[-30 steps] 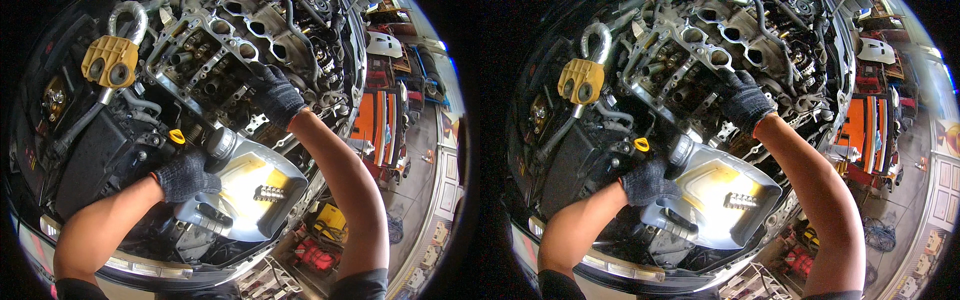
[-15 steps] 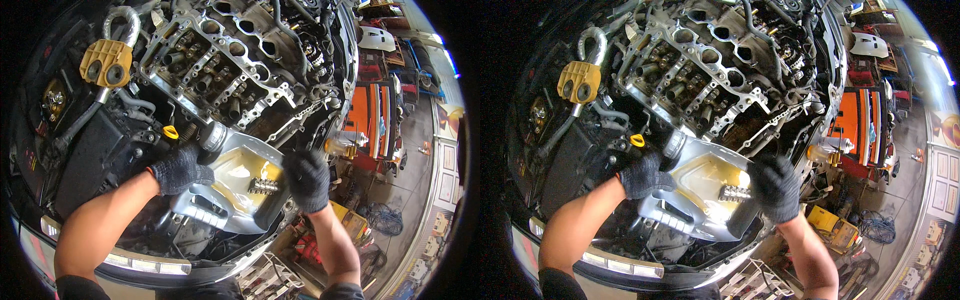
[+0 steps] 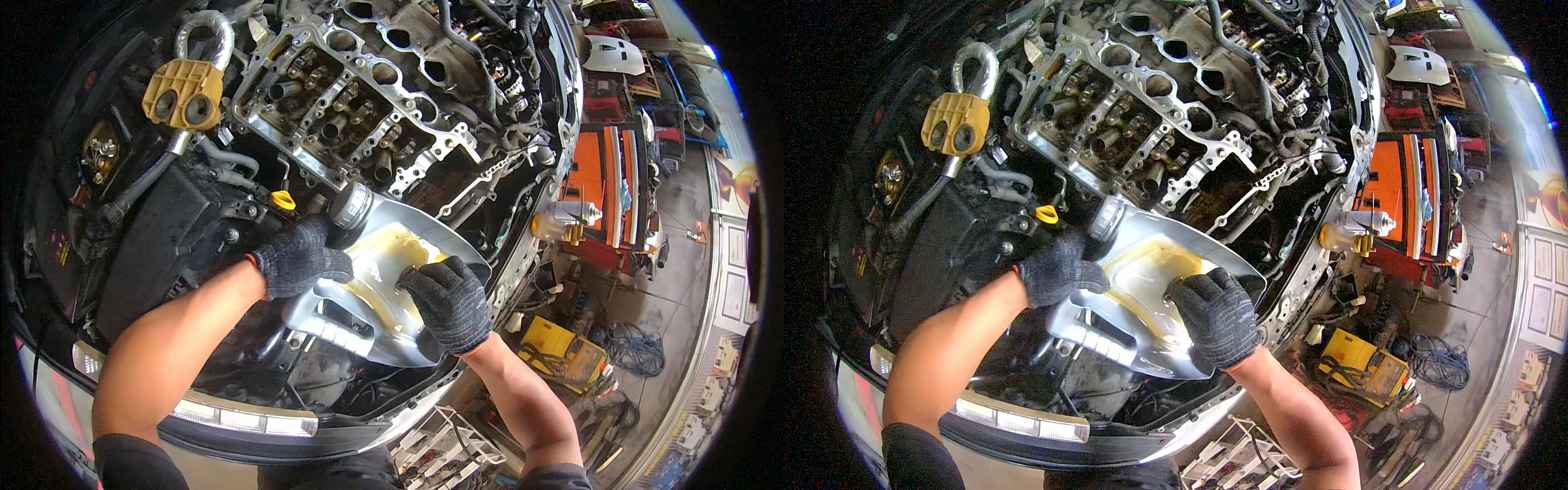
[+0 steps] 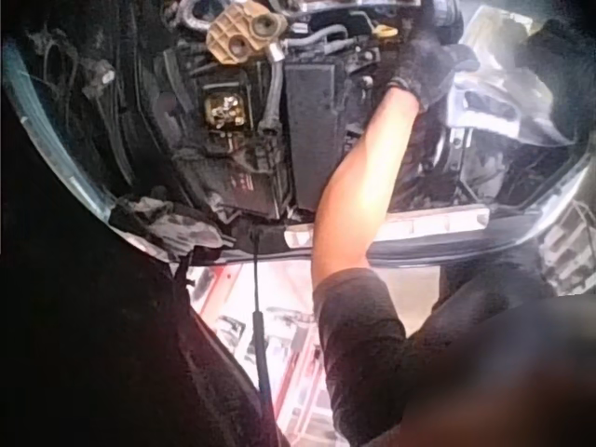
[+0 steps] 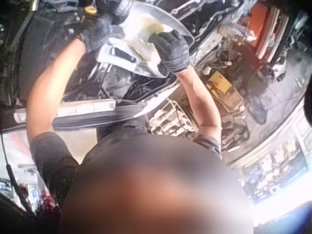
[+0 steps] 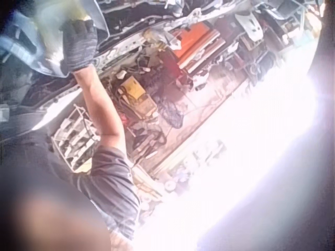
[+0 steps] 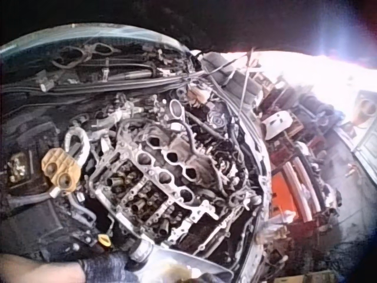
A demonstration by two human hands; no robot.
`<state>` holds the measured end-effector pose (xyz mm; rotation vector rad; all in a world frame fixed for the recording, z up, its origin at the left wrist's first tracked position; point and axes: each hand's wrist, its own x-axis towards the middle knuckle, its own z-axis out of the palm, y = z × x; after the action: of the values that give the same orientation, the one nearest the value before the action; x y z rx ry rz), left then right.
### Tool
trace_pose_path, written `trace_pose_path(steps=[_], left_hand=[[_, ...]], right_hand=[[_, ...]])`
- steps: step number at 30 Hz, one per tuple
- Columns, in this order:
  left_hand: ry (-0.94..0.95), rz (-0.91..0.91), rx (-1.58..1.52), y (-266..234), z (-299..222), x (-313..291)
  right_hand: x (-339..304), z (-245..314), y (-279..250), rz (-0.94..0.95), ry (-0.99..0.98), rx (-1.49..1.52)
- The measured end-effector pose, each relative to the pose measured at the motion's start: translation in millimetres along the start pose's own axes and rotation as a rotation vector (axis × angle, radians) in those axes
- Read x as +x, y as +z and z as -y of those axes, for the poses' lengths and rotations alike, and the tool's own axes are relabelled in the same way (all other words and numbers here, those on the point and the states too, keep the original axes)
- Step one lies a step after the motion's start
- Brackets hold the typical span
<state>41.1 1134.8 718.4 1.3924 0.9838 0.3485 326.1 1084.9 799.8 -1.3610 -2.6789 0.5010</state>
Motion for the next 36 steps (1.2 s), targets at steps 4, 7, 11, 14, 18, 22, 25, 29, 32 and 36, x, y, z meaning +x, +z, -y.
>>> trace_pose_path(steps=[4,7,11,14,18,22,25,29,32,36], left_hand=[[-0.025,-0.011,-0.028,1.6,5.8,1.4],[-0.112,0.072,-0.191,0.4,7.4,1.6],[-0.002,0.01,-0.088,-0.2,4.9,2.1],[-0.018,0.038,-0.146,-0.9,3.6,3.6],[0.019,0.042,-0.047,0.9,4.9,5.7],[0.042,0.008,-0.057,2.2,4.7,5.2],[0.015,0.046,-0.029,0.2,4.0,4.5],[0.072,0.018,-0.003,1.7,5.4,3.0],[0.151,-0.021,0.014,3.9,6.4,5.3],[-0.008,0.068,-0.127,2.3,2.4,8.4]], right_hand=[[13.1,2.4,0.6,0.006,-0.036,0.047],[16.7,0.2,0.5,0.018,-0.055,0.04],[18.4,-5.9,-2.7,0.129,-0.099,-0.067],[23.3,-5.7,-6.2,0.186,-0.117,-0.086],[28.2,1.3,-13.5,0.199,-0.078,-0.082],[32.5,2.7,-14.4,0.215,-0.139,-0.149],[35.1,-4.9,-18.2,0.244,-0.242,-0.111],[43.7,-12.5,-24.8,0.193,-0.318,-0.103],[58.8,-15.2,-42.5,0.28,-0.324,-0.025],[95.9,-11.8,-69.9,0.179,-0.413,0.042]])
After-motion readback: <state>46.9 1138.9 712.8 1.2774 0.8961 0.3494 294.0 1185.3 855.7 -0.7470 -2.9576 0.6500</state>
